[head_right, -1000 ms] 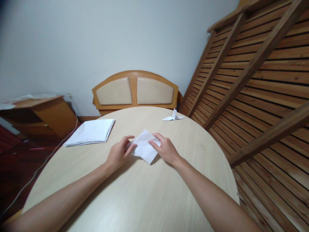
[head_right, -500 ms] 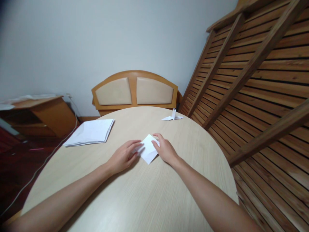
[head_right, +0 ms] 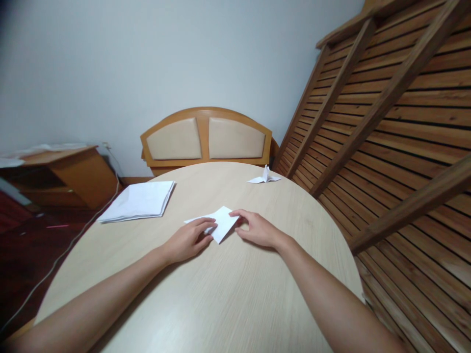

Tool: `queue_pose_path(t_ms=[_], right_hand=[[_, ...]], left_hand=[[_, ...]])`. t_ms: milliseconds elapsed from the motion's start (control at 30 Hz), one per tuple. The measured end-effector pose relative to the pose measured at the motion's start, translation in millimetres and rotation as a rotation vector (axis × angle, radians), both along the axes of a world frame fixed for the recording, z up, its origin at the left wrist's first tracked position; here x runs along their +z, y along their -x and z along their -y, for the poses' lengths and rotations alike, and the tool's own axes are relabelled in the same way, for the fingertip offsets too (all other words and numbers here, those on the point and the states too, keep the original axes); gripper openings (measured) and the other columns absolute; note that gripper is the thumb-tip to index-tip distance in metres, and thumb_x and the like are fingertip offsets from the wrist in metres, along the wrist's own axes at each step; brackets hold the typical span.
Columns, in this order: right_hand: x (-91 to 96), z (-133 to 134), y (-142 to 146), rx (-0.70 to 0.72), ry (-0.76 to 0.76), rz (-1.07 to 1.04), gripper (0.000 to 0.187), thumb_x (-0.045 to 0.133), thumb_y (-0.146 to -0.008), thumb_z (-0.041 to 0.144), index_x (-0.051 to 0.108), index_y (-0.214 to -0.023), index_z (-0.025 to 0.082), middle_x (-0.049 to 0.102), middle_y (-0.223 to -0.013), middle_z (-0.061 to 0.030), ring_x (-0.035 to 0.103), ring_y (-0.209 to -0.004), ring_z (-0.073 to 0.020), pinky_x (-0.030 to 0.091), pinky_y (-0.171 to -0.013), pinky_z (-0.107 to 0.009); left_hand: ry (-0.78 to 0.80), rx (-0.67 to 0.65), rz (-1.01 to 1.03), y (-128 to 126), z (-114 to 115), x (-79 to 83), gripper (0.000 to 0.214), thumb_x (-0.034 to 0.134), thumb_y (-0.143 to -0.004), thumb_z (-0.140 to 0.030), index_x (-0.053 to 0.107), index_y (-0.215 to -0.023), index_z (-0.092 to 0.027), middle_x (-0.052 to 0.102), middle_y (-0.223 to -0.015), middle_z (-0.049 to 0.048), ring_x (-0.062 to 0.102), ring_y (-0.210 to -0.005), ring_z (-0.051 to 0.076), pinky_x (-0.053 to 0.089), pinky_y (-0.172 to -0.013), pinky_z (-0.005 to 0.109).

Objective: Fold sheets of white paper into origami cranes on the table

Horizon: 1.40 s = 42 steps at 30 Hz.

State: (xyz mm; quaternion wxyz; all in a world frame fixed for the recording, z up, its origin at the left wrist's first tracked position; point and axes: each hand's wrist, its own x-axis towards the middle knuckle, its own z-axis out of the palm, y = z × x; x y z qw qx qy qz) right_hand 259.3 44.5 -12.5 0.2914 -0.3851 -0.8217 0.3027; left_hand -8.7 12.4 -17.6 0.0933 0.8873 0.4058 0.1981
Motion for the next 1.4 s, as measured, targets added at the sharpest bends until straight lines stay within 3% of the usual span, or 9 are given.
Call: queue_pose_path(t_ms=[133,300,567,733,867,1033,1167,1267,1400], right_hand=[[-5.2,-4,-3,0.001,-0.123,0.082,0.027,0.065,-0.089,0.025,0.068,-0.116,0.023,0.068,-0.117,-0.0079,0.065,-0.105,-0.0214,0.05,-0.096,-0.038],[-3.3,-3,-1,0.019,-0.341,0.194,0.019,0.069,-0.088,0.027,0.073,-0.107,0.025,0.054,-0.141,-0.0106,0.049,-0.13,-0.0278,0.04,-0.108,-0.047],[3.3,5,11,0.063,-0.368,0.276,0.008,0.068,-0.092,0.027,0.072,-0.098,0.024,0.07,-0.104,-0.0047,0.062,-0.104,-0.0219,0.044,-0.093,-0.038],[5.2,6,14,0.019,-0.347,0.287,0.012,0.065,-0.094,0.03,0.07,-0.088,0.021,0.07,-0.09,-0.0037,0.064,-0.09,-0.0194,0.044,-0.083,-0.033],[4.5,6,17,-0.033,-0.342,0.305,0.015,0.062,-0.095,0.027,0.07,-0.084,0.019,0.07,-0.084,-0.0037,0.063,-0.08,-0.0181,0.043,-0.076,-0.031],[0.7,6,23,-0.09,-0.342,0.297,0.008,0.062,-0.094,0.022,0.068,-0.099,0.019,0.071,-0.09,-0.003,0.064,-0.083,-0.0189,0.044,-0.077,-0.032],[2.1,12,29,-0.083,-0.408,0.343,0.019,0.062,-0.092,0.016,0.066,-0.111,0.019,0.07,-0.106,-0.0063,0.064,-0.1,-0.0225,0.046,-0.085,-0.037],[4.5,18,35,0.021,-0.428,0.357,0.028,0.06,-0.094,0.018,0.065,-0.122,0.021,0.067,-0.124,-0.009,0.059,-0.116,-0.0249,0.045,-0.097,-0.042],[1.4,24,37,0.233,-0.33,0.362,0.051,0.057,-0.098,0.043,0.051,-0.144,0.022,0.051,-0.15,-0.0115,0.043,-0.141,-0.0273,0.03,-0.117,-0.047]], left_hand=[[-0.002,-0.017,-0.006,1,-1,-2.1,0.034,0.052,-0.096,-0.028,0.063,-0.127,-0.02,0.061,-0.137,0.0117,0.059,-0.124,0.025,0.048,-0.107,0.042],[-0.009,-0.031,-0.004,1,0,-3.3,0.032,0.051,-0.096,-0.028,0.066,-0.124,-0.02,0.06,-0.137,0.0119,0.059,-0.124,0.025,0.048,-0.107,0.041],[-0.015,-0.045,0.019,-2,5,4.8,0.031,0.06,-0.084,-0.023,0.065,-0.115,-0.019,0.063,-0.134,0.0115,0.06,-0.123,0.027,0.047,-0.106,0.042],[0.008,0.01,0.059,-5,5,4.7,0.017,0.058,-0.092,-0.033,0.063,-0.102,-0.021,0.067,-0.126,0.0089,0.064,-0.114,0.026,0.05,-0.099,0.04],[0.041,0.088,0.067,-8,2,2.8,0.02,0.047,-0.1,-0.033,0.064,-0.1,-0.022,0.071,-0.115,0.0067,0.067,-0.104,0.024,0.051,-0.091,0.037],[0.049,0.159,0.08,-8,-1,-1.1,0.019,0.047,-0.098,-0.029,0.064,-0.104,-0.021,0.072,-0.105,0.0068,0.067,-0.094,0.023,0.052,-0.083,0.034],[0.02,0.21,0.095,-7,-3,-5.7,0.015,0.054,-0.094,-0.028,0.062,-0.104,-0.02,0.07,-0.11,0.009,0.065,-0.1,0.024,0.052,-0.086,0.036],[0.017,0.251,0.085,-6,-3,-7.3,0.021,0.056,-0.093,-0.028,0.059,-0.111,-0.019,0.07,-0.109,0.01,0.065,-0.1,0.025,0.053,-0.086,0.038],[-0.054,0.234,0.079,-4,-5,-8.6,0.022,0.053,-0.095,-0.025,0.059,-0.115,-0.019,0.069,-0.113,0.0105,0.064,-0.106,0.026,0.054,-0.089,0.041]])
